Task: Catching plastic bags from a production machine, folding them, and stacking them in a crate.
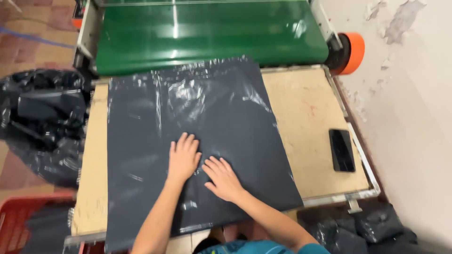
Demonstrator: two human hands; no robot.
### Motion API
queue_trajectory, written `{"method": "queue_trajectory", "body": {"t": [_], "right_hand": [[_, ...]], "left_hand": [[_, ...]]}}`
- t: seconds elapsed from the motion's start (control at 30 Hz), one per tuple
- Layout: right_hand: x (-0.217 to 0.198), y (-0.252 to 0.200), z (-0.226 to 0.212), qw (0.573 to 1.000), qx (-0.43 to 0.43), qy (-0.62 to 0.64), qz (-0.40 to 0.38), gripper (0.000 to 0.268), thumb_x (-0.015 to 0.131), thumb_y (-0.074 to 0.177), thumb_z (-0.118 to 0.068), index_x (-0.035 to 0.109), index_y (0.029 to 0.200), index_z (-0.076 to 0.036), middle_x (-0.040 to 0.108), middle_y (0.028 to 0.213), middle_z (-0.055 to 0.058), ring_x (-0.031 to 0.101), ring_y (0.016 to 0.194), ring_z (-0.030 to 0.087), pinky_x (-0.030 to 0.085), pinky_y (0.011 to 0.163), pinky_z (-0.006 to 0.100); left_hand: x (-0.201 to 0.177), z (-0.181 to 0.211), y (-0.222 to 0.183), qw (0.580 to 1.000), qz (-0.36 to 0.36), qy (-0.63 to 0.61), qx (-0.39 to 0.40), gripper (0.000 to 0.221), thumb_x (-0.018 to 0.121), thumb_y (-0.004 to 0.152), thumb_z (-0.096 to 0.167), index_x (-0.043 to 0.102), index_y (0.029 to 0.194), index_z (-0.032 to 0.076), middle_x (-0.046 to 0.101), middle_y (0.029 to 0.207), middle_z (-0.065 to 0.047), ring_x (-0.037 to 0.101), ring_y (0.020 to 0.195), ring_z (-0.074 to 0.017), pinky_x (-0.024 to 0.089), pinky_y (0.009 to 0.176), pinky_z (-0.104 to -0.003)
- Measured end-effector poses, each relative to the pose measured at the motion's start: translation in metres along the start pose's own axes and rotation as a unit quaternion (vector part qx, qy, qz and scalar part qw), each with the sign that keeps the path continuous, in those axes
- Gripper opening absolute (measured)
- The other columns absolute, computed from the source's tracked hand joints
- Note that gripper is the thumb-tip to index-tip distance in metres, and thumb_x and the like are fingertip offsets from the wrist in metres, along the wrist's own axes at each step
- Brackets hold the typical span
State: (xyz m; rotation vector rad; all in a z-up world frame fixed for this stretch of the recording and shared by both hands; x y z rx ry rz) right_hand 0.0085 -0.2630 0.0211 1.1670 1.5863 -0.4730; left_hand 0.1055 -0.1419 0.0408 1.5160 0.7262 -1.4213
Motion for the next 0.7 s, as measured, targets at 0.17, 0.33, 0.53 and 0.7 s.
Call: {"method": "queue_trajectory", "body": {"t": [0.17,0.33,0.53,0.7], "right_hand": [[0.001,0.097,0.123,0.990,0.015,-0.136,0.041,0.064,0.052,0.094,-0.052,0.051,0.143,-0.010,0.047,0.152,0.014,0.033,0.146,0.031,0.019,0.116,0.059],[-0.026,0.154,0.294,0.965,0.213,-0.153,-0.009,0.060,0.049,0.099,-0.045,0.043,0.150,-0.016,0.037,0.159,0.012,0.025,0.150,0.034,0.019,0.118,0.063],[-0.037,0.169,0.400,0.876,0.395,-0.276,-0.020,0.058,0.042,0.105,-0.050,0.046,0.147,-0.011,0.051,0.143,0.016,0.050,0.131,0.034,0.042,0.101,0.052],[-0.039,0.171,0.412,0.837,0.456,-0.291,0.086,0.067,0.066,0.095,-0.051,0.051,0.135,0.000,0.057,0.115,0.020,0.058,0.107,0.036,0.050,0.085,0.047]], "left_hand": [[0.030,-0.025,0.044,0.991,-0.134,0.002,0.015,0.062,0.044,0.097,0.049,0.037,0.151,0.021,0.028,0.163,-0.001,0.012,0.154,-0.0311,0.019,0.115,-0.069],[0.053,-0.043,0.051,0.984,-0.171,-0.050,0.027,0.066,0.046,0.096,0.050,0.035,0.152,0.018,0.028,0.162,-0.005,0.015,0.151,-0.0356,0.022,0.111,-0.072],[0.068,-0.131,0.077,0.999,-0.032,-0.027,-0.028,0.063,0.058,0.085,0.062,0.055,0.138,0.030,0.050,0.144,0.002,0.034,0.142,-0.0298,0.033,0.107,-0.064],[0.068,-0.235,0.066,0.959,-0.045,-0.028,-0.279,0.070,0.047,0.094,0.064,0.040,0.152,0.025,0.031,0.164,-0.002,0.013,0.155,-0.0346,0.020,0.106,-0.081]]}}
Point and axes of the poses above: each hand's wrist, its own y-axis towards the middle knuckle, its own x-axis out of the palm, z = x × y, the point moved 6 cm from there along y, towards the middle knuckle
